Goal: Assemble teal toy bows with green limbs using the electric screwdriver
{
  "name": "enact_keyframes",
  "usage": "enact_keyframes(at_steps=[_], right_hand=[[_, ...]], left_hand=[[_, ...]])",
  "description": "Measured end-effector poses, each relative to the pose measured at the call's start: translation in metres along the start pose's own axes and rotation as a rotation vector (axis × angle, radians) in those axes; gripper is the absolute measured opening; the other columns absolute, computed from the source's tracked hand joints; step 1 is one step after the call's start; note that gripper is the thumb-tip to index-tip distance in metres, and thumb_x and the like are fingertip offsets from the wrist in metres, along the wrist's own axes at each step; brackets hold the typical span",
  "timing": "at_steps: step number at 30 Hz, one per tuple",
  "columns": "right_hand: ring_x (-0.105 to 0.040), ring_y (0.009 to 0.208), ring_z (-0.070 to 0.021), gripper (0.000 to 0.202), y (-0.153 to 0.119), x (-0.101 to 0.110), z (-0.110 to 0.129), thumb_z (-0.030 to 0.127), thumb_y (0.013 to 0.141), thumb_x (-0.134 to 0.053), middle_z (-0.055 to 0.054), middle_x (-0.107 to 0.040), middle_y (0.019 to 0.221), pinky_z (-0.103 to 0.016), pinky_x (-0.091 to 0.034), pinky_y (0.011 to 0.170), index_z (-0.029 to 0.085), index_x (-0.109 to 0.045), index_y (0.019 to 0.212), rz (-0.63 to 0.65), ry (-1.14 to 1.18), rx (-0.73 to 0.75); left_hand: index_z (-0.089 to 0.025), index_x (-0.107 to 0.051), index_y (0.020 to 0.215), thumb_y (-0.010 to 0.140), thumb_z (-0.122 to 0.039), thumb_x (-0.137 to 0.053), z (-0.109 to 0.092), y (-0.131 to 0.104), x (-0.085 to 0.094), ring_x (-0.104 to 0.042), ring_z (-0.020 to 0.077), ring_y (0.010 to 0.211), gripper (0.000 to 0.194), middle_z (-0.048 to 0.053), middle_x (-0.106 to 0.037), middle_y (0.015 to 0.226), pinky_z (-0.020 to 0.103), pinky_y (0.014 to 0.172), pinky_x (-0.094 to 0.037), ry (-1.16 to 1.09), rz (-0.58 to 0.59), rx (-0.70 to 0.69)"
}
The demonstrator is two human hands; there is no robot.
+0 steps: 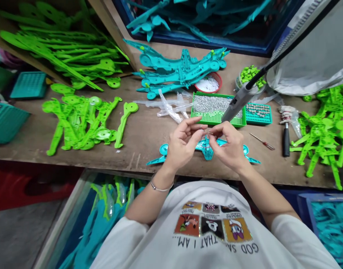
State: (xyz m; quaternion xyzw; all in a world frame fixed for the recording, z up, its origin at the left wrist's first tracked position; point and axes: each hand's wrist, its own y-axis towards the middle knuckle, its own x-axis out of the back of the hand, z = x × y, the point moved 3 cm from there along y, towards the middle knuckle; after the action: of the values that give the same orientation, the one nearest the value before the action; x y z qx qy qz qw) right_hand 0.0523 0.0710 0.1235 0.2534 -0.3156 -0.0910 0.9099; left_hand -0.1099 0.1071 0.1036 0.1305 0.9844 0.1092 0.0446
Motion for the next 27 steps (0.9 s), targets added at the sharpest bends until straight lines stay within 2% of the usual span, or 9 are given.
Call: enact_keyframes(at_steps=[3, 6, 10, 12, 13, 16, 19, 24, 27], right_hand=[[-0.065, 0.076, -0.0151, 0.012, 0.0, -0.001, 0.002, 0.014, 0.091, -0.061, 0.0, -0.067, 0.086, -0.032, -0.054, 0.07, 0.025, -0.061, 0.095, -0.001, -0.014, 0.026], [-0.062, 0.075, -0.0146, 0.015, 0.0, -0.008, 0.002, 0.01, 0.089, -0.059, 0.0, -0.065, 0.087, -0.03, -0.051, 0.069, 0.024, -0.06, 0.095, 0.023, -0.009, 0.042], [-0.06, 0.074, -0.0153, 0.019, -0.005, -0.017, -0.009, 0.005, 0.085, -0.057, -0.001, -0.064, 0.085, -0.031, -0.047, 0.069, 0.022, -0.061, 0.093, 0.252, -0.075, 0.002], [-0.06, 0.073, -0.0153, 0.018, -0.01, -0.01, -0.016, 0.005, 0.086, -0.058, -0.001, -0.065, 0.084, -0.031, -0.047, 0.069, 0.021, -0.062, 0.092, 0.333, -0.085, -0.029], [-0.061, 0.073, -0.0153, 0.016, -0.012, -0.002, -0.018, 0.007, 0.087, -0.06, -0.001, -0.066, 0.084, -0.031, -0.049, 0.07, 0.021, -0.064, 0.092, 0.318, -0.066, -0.047], [-0.066, 0.077, -0.0162, 0.01, -0.018, 0.036, -0.021, 0.015, 0.089, -0.072, 0.0, -0.069, 0.085, -0.032, -0.053, 0.071, 0.024, -0.068, 0.091, 0.053, 0.079, -0.103], [-0.068, 0.078, -0.0162, 0.016, -0.023, 0.069, -0.019, 0.02, 0.085, -0.082, 0.0, -0.07, 0.086, -0.031, -0.056, 0.068, 0.026, -0.069, 0.091, -0.255, 0.196, -0.133], [-0.069, 0.077, -0.0146, 0.017, -0.017, 0.088, -0.011, 0.021, 0.081, -0.086, 0.001, -0.071, 0.084, -0.03, -0.057, 0.066, 0.024, -0.072, 0.09, -0.32, 0.166, -0.071], [-0.067, 0.067, -0.0132, 0.02, -0.013, 0.121, -0.01, 0.024, 0.077, -0.088, 0.001, -0.068, 0.082, -0.029, -0.053, 0.057, 0.022, -0.071, 0.089, -0.574, 0.098, 0.039]], left_hand=[[-0.023, -0.071, 0.126, 0.097, -0.032, -0.07, -0.007, 0.0, 0.006, -0.078, 0.0171, 0.09, 0.03, 0.006, -0.081, 0.106, 0.031, 0.084, -0.064, 0.214, -0.081, -0.068], [-0.023, -0.074, 0.122, 0.095, -0.026, -0.073, -0.015, -0.001, 0.007, -0.077, 0.0182, 0.093, 0.027, 0.005, -0.082, 0.101, 0.031, 0.086, -0.062, 0.353, -0.114, -0.158], [-0.024, -0.074, 0.121, 0.097, -0.028, -0.071, -0.019, 0.001, 0.011, -0.078, 0.0178, 0.093, 0.025, 0.004, -0.081, 0.1, 0.032, 0.088, -0.062, 0.262, -0.143, -0.174], [-0.023, -0.072, 0.121, 0.098, -0.034, -0.07, -0.015, 0.004, 0.022, -0.077, 0.0173, 0.094, 0.025, 0.004, -0.079, 0.1, 0.031, 0.089, -0.063, 0.218, -0.235, -0.175], [-0.023, -0.07, 0.121, 0.098, -0.037, -0.07, -0.011, 0.006, 0.028, -0.077, 0.0168, 0.094, 0.027, 0.004, -0.078, 0.099, 0.03, 0.089, -0.063, 0.201, -0.282, -0.17], [-0.023, -0.065, 0.123, 0.097, -0.043, -0.072, 0.005, 0.01, 0.042, -0.077, 0.015, 0.09, 0.034, 0.003, -0.077, 0.099, 0.026, 0.083, -0.064, 0.141, -0.35, -0.113], [-0.022, -0.065, 0.119, 0.094, -0.044, -0.075, 0.02, 0.01, 0.038, -0.077, 0.0143, 0.088, 0.035, 0.003, -0.077, 0.098, 0.024, 0.079, -0.065, 0.069, -0.322, -0.047], [-0.02, -0.066, 0.119, 0.094, -0.043, -0.076, 0.013, 0.008, 0.018, -0.077, 0.0148, 0.093, 0.035, 0.004, -0.078, 0.099, 0.025, 0.081, -0.065, 0.029, -0.256, -0.065], [-0.022, -0.066, 0.118, 0.095, -0.04, -0.074, -0.001, 0.01, 0.033, -0.075, 0.0126, 0.085, 0.03, 0.001, -0.077, 0.097, 0.023, 0.076, -0.064, 0.035, -0.343, -0.12]])
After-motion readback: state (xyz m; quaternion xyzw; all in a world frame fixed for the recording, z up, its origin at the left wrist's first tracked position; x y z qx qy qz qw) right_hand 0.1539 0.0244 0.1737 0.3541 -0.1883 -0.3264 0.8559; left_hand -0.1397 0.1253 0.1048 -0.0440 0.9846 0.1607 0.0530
